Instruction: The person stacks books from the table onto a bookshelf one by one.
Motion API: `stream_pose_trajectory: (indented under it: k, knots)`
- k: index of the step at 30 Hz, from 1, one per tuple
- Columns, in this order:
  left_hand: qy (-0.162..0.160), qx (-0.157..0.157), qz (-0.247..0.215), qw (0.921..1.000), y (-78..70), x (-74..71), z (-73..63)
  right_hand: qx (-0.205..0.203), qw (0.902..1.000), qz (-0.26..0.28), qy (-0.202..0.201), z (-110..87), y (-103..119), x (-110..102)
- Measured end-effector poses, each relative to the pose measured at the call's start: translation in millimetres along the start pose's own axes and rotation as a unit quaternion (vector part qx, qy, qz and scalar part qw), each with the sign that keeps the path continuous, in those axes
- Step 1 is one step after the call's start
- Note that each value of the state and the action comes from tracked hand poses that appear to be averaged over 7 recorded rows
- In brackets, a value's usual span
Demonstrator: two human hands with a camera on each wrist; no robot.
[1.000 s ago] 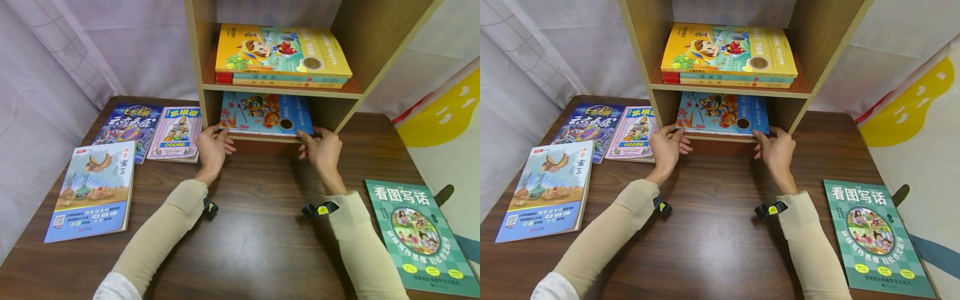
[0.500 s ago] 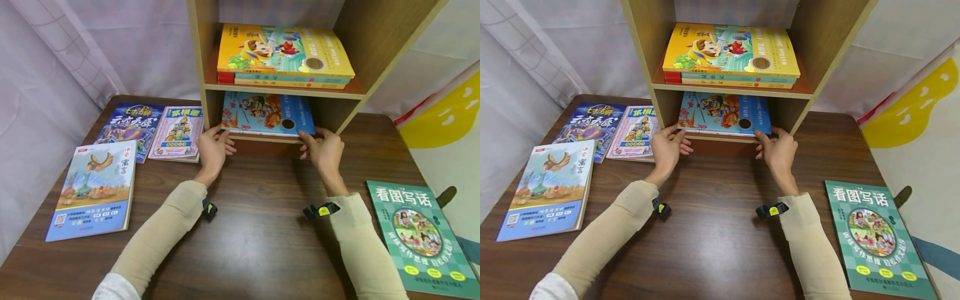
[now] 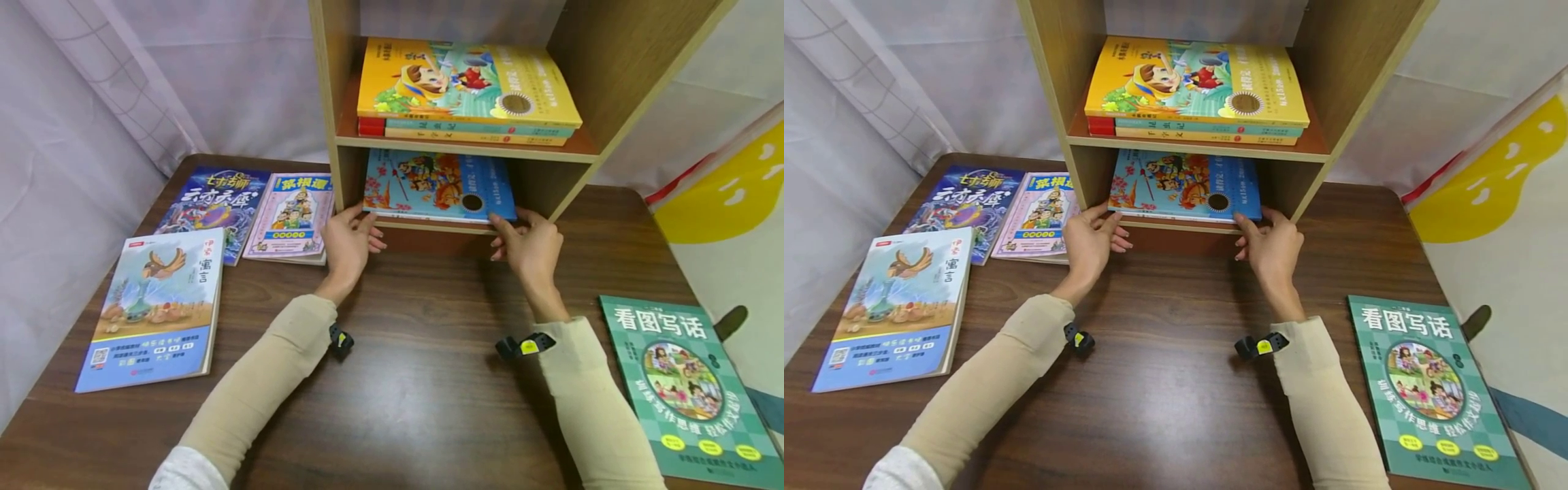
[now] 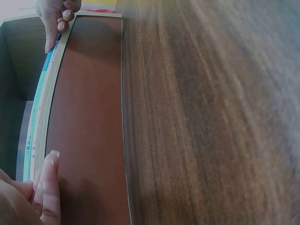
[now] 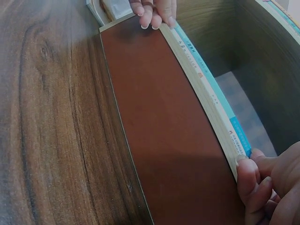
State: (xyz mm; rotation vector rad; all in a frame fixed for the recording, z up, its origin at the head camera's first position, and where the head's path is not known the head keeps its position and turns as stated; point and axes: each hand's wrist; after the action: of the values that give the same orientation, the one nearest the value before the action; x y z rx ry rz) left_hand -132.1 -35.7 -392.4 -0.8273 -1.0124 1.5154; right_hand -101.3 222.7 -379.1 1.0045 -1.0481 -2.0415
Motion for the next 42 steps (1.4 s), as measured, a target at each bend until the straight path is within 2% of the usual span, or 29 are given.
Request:
stream_pose_trajectory:
  k: [17, 21, 26, 30, 36, 39, 42]
  knots:
    - [-0.004, 0.0, -0.016, 0.9999, 0.4, 0.2, -1.0, -0.012, 0.9998, -0.014, 0.002, -1.8, -1.8, -0.1]
    - [0.003, -0.001, -0.038, 0.9993, 0.3, 0.1, -1.2, 0.008, 0.9994, 0.032, 0.008, -1.7, -0.4, -0.9]
    - [0.002, 0.009, -0.06, 0.9982, -1.4, 1.0, -2.3, 0.042, 0.9925, 0.114, 0.012, -2.1, 2.0, -2.0]
    - [-0.004, 0.017, -0.073, 0.9972, -3.6, 1.7, -3.3, 0.051, 0.9899, 0.132, 0.012, -2.2, 2.9, -3.4]
    - [-0.032, 0.019, -0.09, 0.9952, -5.4, -1.1, -3.3, 0.046, 0.993, 0.109, 0.002, -6.1, 4.8, -6.7]
    - [-0.052, 0.02, -0.104, 0.9931, -7.2, -4.1, -4.4, 0.041, 0.9962, 0.076, -0.005, -9.6, 5.9, -9.4]
    - [-0.062, 0.002, -0.123, 0.9904, -9.9, -6.8, -7.5, 0.042, 0.9983, 0.04, -0.006, -13.7, 6.9, -10.6]
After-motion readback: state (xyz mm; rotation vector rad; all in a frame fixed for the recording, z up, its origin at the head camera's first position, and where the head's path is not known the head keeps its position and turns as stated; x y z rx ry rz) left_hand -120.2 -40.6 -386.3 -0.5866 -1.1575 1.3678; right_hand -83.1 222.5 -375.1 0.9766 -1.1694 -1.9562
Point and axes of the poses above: each hand's wrist, its own z-axis towards the middle knuckle, its own x-axis out of the palm, y = z × x
